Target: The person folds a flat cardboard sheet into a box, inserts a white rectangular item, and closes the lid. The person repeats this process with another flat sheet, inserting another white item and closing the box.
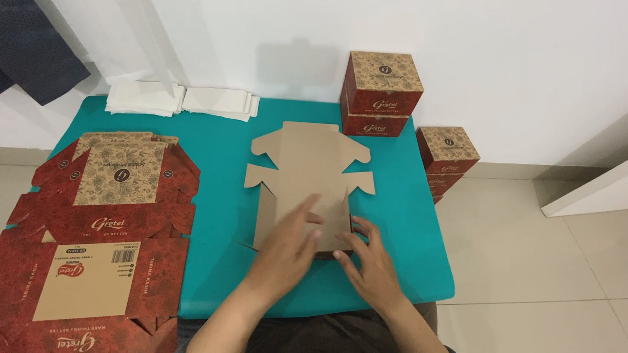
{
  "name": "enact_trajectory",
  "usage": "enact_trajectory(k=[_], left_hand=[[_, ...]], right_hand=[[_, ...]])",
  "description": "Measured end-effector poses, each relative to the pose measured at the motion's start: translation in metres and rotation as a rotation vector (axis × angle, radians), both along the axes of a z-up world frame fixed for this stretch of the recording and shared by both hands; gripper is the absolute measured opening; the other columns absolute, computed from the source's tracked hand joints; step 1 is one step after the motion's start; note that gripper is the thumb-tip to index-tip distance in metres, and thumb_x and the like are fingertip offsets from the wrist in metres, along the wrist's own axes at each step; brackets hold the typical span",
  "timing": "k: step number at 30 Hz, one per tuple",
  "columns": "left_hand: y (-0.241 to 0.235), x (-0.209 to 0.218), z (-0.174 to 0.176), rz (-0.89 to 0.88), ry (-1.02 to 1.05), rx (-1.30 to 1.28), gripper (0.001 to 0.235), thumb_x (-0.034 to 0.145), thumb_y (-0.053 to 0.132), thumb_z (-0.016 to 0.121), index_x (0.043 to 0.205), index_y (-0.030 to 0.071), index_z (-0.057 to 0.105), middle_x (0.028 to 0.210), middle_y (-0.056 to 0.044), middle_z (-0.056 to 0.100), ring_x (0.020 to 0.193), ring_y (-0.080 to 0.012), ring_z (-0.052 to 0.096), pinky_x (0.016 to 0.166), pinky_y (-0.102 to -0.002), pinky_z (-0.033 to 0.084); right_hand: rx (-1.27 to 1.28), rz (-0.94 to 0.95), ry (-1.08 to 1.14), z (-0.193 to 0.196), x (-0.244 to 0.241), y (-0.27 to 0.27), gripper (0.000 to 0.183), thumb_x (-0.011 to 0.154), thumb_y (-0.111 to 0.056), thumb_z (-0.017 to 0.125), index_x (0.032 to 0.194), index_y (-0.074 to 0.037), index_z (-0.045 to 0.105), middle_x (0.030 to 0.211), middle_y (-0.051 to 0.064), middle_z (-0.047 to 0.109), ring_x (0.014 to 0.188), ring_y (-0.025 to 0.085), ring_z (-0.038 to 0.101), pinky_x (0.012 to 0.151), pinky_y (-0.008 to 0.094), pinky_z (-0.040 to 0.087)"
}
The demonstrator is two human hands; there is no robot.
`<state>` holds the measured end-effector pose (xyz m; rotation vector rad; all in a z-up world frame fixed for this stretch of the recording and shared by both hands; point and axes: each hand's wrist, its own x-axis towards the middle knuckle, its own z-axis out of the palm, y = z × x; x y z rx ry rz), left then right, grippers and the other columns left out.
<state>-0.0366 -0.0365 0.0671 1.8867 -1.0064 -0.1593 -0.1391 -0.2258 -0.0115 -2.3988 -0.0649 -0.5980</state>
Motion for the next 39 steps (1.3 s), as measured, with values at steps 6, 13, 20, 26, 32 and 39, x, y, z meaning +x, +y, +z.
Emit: enact_trajectory(k=[6, 13, 20, 26, 32, 39], left_hand=[[0.072, 0.032, -0.029, 0.365, -0.097, -0.240, 0.043, 0.108, 0.024, 0.042, 0.148, 0.007, 0.047, 0.126, -0.012, 0.068, 0.123, -0.0286, 0.063, 0.123, -0.054, 0.030], [0.044, 0.060, -0.070, 0.053, 0.128, -0.048, 0.067, 0.097, 0.015, 0.058, 0.158, 0.010, 0.031, 0.162, -0.014, 0.038, 0.152, -0.0287, 0.035, 0.123, -0.043, 0.028], [0.003, 0.101, -0.094, -0.212, 0.391, -0.059, 0.091, 0.088, 0.037, 0.076, 0.162, 0.023, 0.024, 0.148, -0.012, 0.052, 0.139, -0.0258, 0.045, 0.116, -0.041, 0.034], [-0.003, 0.092, -0.102, -0.198, 0.402, -0.074, 0.067, 0.087, 0.034, 0.078, 0.147, 0.020, 0.052, 0.138, -0.001, 0.059, 0.114, -0.0164, 0.057, 0.102, -0.034, 0.045], [-0.003, 0.077, -0.092, -0.156, 0.432, -0.015, 0.048, 0.092, 0.037, 0.072, 0.136, 0.022, 0.060, 0.120, -0.005, 0.066, 0.102, -0.0198, 0.061, 0.084, -0.035, 0.051], [-0.005, 0.075, -0.098, -0.104, 0.324, 0.020, 0.045, 0.094, 0.040, 0.069, 0.134, 0.021, 0.060, 0.121, -0.003, 0.069, 0.103, -0.0183, 0.060, 0.081, -0.030, 0.045]], right_hand=[[-0.078, 0.063, -0.063, -0.030, -0.006, -0.057, 0.019, 0.103, -0.014, 0.056, 0.115, -0.003, 0.065, 0.142, 0.020, 0.056, 0.131, 0.036, 0.057, 0.111, 0.044, 0.045], [-0.331, -0.184, -0.143, -0.007, -0.022, -0.068, 0.025, 0.102, -0.003, 0.052, 0.124, -0.010, 0.063, 0.152, 0.023, 0.048, 0.146, 0.046, 0.045, 0.109, 0.060, 0.044], [-0.327, 0.134, -0.081, 0.026, -0.014, 0.039, 0.045, 0.091, -0.040, 0.078, 0.126, -0.015, 0.065, 0.154, 0.021, 0.045, 0.139, 0.044, 0.048, 0.106, 0.061, 0.042], [-0.358, 0.008, -0.172, 0.001, 0.008, 0.051, 0.015, 0.094, -0.019, 0.076, 0.096, -0.010, 0.064, 0.132, 0.019, 0.062, 0.106, 0.037, 0.065, 0.079, 0.048, 0.053], [-0.309, -0.175, -0.262, -0.009, -0.003, 0.041, 0.007, 0.098, -0.011, 0.070, 0.100, -0.005, 0.066, 0.104, 0.014, 0.071, 0.089, 0.029, 0.070, 0.071, 0.041, 0.056], [-0.277, -0.245, -0.269, -0.020, -0.012, 0.035, 0.006, 0.100, -0.010, 0.066, 0.099, -0.004, 0.064, 0.095, 0.012, 0.069, 0.078, 0.027, 0.066, 0.064, 0.037, 0.054]])
